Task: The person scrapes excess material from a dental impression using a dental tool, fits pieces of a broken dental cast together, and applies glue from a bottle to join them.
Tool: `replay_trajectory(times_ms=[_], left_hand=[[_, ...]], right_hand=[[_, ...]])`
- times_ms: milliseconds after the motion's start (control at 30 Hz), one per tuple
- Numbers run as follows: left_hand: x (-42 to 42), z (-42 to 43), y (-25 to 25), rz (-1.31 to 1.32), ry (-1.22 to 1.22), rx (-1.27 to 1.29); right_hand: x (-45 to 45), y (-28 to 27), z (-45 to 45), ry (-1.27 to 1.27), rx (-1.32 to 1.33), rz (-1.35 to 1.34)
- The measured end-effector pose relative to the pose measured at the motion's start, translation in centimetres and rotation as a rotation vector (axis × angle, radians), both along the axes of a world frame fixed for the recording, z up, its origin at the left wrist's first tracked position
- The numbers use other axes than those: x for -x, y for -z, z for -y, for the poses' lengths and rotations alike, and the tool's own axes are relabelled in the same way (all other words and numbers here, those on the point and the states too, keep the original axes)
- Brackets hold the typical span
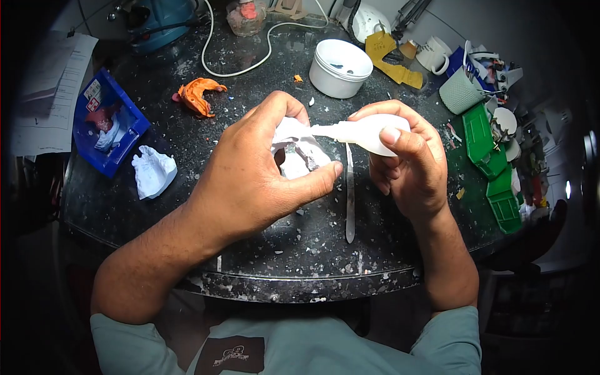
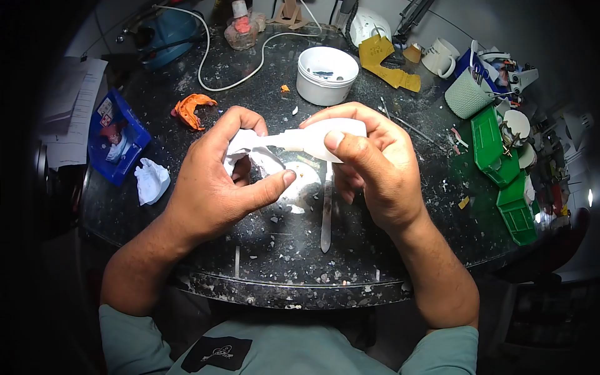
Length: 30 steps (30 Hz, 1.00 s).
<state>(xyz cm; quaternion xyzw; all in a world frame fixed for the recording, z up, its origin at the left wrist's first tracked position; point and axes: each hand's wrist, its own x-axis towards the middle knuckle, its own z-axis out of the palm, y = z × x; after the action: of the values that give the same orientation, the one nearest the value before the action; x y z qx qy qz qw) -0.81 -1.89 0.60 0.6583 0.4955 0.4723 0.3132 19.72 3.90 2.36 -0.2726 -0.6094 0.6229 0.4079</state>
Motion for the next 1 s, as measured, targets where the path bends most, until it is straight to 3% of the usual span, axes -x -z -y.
replay_trajectory(times_ms=[1000], left_hand=[[0.13,0.02,0.09,-0.022,0.002,0.055]], right_hand=[[0.38,-0.27,0.68,0.039,-0.052,0.067]])
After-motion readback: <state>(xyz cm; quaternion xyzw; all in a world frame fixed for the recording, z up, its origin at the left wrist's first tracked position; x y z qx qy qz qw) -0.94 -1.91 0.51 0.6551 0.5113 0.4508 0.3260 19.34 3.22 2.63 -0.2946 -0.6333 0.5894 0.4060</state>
